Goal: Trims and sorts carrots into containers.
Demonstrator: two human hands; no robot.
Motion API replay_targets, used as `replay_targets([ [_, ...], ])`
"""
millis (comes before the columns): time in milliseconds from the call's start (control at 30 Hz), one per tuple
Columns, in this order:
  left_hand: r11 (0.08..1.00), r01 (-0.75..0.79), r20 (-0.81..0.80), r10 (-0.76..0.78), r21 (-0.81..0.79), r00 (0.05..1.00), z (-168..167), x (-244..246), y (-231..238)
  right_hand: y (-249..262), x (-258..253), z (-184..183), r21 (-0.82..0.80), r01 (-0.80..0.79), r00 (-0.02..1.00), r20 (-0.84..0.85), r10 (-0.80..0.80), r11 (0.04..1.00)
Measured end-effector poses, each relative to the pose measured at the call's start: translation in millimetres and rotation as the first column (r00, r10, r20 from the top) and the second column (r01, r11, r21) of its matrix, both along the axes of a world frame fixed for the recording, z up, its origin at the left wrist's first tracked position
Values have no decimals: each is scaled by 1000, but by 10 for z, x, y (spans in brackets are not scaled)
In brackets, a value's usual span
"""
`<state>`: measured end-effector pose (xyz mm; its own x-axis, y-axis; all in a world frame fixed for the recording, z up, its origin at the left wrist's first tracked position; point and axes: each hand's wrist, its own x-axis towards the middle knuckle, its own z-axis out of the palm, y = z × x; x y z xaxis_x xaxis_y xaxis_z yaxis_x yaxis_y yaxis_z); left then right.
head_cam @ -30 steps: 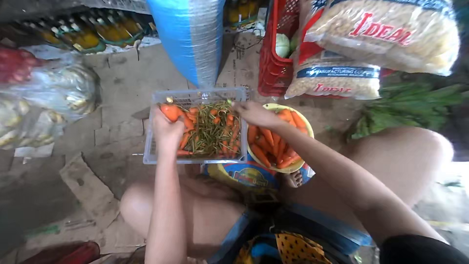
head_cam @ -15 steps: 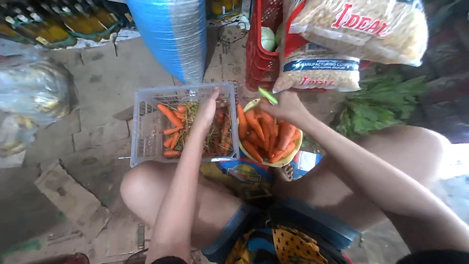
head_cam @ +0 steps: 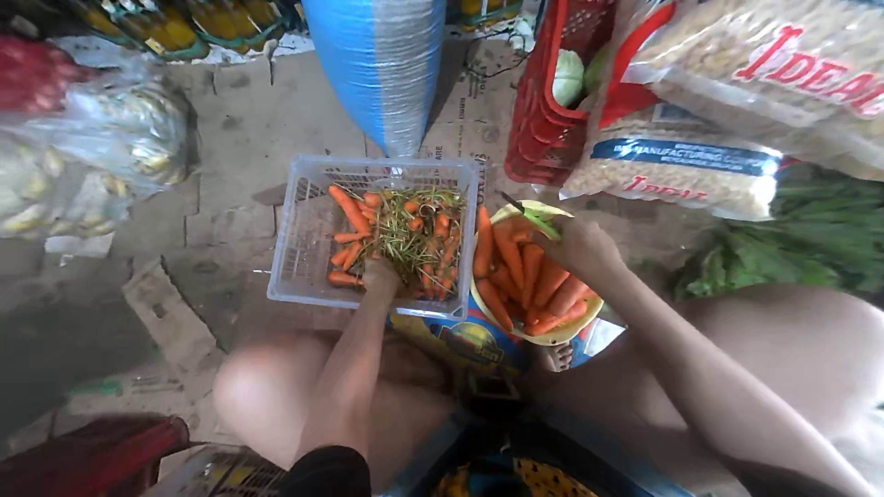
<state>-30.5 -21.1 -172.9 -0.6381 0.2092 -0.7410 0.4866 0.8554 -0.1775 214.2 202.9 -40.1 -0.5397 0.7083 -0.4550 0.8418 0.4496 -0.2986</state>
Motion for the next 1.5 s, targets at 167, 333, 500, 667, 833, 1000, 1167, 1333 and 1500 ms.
replay_targets([
  [167, 905, -168, -22, 192, 391, 981, -451, -324, 81, -30, -165, 0, -8, -63, 998, 11, 63, 998],
  [333, 823, 76, -106, -20, 562, 994, -613, -392, 291, 2, -197, -15, -4, -112, 994, 15, 112, 994],
  [500, 909, 300, -92, -286, 290, 954, -661, -162, 259, -13, -205, -21, -2, -128, 991, 49, 128, 992],
  [667, 888, 428, 16, -437, 165, 899, -660, -47, 230, -40, -199, 53, -6, -155, 986, 54, 155, 988],
  [833, 905, 340, 110, -377, 256, 920, -472, -136, 194, 69, -58, 164, -139, -163, 985, -80, 153, 977],
  [1000, 847, 176, 158, -289, 501, 944, -107, -616, 61, 154, 154, 328, 31, -243, 922, -303, 240, 970],
  [1167, 726, 119, 124, -272, 678, 954, 727, -1098, 107, 223, 457, 563, 90, 4, 921, -389, 31, 996],
  [1333, 656, 133, 31, -232, 743, 972, 1357, -1202, 117, 121, 796, 865, 60, 198, 838, -528, -137, 978],
  [1500, 635, 82, 86, -230, 768, 969, 1454, -1070, 46, -99, 1342, 1033, -147, 224, 570, -782, -252, 964],
])
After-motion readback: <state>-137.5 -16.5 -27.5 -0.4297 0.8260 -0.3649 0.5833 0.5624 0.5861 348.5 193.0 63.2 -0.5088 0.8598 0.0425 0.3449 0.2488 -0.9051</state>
